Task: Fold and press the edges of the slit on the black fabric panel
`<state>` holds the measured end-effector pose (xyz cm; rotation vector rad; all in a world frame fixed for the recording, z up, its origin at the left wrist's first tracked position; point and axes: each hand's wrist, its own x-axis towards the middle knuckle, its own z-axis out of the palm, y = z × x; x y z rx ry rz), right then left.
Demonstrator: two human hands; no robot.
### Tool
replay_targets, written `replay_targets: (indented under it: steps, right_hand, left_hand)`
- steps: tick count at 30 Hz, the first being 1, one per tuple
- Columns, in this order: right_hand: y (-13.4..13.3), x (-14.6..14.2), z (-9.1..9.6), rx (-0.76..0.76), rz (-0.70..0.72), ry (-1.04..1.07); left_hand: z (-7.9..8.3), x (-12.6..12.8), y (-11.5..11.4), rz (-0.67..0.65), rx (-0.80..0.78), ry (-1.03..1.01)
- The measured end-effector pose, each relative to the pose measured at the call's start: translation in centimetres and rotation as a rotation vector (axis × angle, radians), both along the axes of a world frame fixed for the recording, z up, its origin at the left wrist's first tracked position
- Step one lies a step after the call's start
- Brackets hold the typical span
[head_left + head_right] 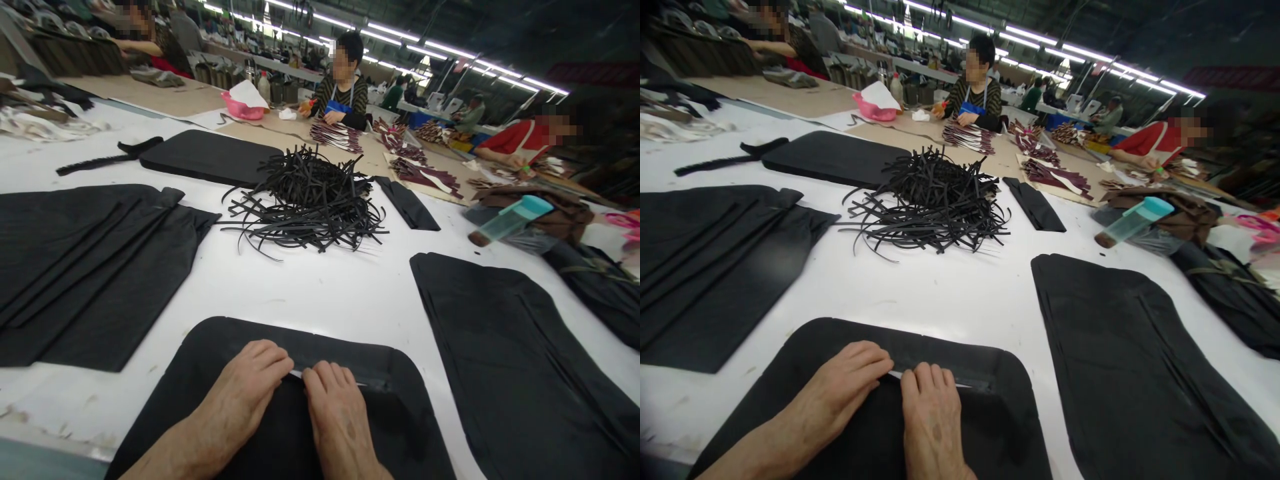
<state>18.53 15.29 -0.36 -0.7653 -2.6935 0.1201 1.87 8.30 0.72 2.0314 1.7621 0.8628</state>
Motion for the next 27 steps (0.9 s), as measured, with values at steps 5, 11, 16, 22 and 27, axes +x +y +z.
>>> replay_targets:
  steps: [5,11,16,22,27]
  right_hand:
    - [0.4,0.9,-0.5,-0.020,0.006,0.035]
    - [1.9,4.2,-0.4,-0.021,-0.027,0.009]
    - [1.8,3.8,-0.1,-0.045,-0.016,-0.005]
    - [0.8,1.3,-0.2,-0.057,0.010,0.029]
    - [0.8,1.2,-0.2,-0.070,-0.006,0.073]
  left_hand:
    - [-1.0,0.9,0.3,-0.018,-0.088,0.160]
    - [-2.0,-0.5,-0.7,0.014,-0.075,0.141]
    - [-1.3,0.3,-0.3,0.008,-0.129,0.177]
    - [-1.3,1.4,0.4,-0.004,-0.071,0.183]
    - [-1.7,1.2,0.2,-0.006,0.017,0.164]
